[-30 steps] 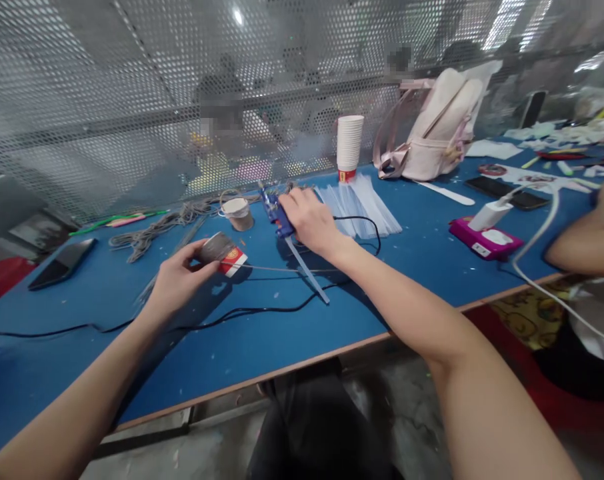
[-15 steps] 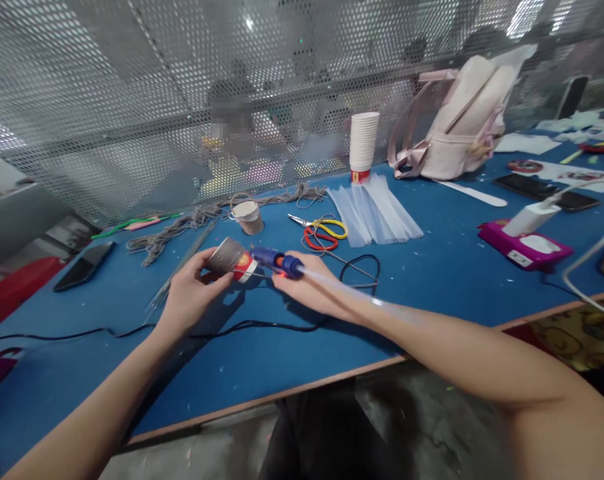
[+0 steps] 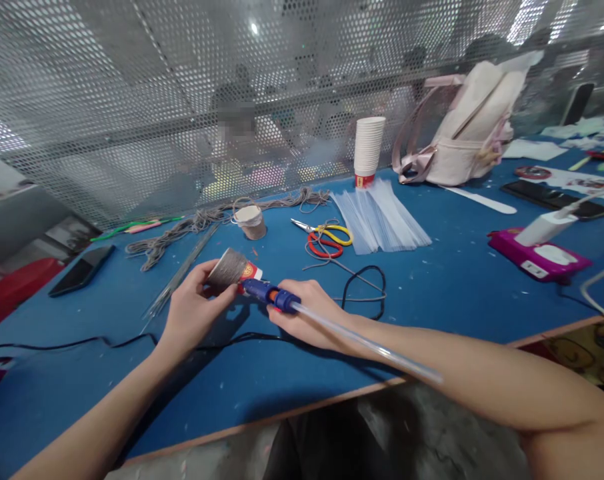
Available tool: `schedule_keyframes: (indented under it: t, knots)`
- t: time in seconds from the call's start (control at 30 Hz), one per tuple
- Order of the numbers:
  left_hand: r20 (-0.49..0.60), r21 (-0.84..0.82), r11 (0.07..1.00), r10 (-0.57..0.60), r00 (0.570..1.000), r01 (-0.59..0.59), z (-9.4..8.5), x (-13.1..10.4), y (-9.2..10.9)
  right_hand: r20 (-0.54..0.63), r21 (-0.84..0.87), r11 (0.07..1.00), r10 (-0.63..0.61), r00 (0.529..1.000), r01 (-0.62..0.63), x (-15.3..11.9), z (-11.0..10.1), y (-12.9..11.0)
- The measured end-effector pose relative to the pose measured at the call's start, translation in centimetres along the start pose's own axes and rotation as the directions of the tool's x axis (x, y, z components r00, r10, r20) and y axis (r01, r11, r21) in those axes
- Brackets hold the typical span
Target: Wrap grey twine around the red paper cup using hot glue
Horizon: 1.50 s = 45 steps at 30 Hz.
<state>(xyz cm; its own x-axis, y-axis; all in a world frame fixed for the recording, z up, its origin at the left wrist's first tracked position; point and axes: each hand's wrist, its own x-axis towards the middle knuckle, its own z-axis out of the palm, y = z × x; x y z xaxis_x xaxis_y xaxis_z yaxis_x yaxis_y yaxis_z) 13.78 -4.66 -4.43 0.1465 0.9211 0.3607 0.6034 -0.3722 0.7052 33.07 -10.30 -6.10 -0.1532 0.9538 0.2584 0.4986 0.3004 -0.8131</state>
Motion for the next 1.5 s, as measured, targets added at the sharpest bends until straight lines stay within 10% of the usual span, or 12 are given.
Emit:
schedule_keyframes:
  t: [1.5]
  knots:
    - [0.044, -0.068, 0.993, 0.101, 0.994, -0.098, -0.16, 0.37, -0.85, -0.020, -0.021, 0.999, 0.046, 0.999, -0.047, 0.21, -0.76, -0.36]
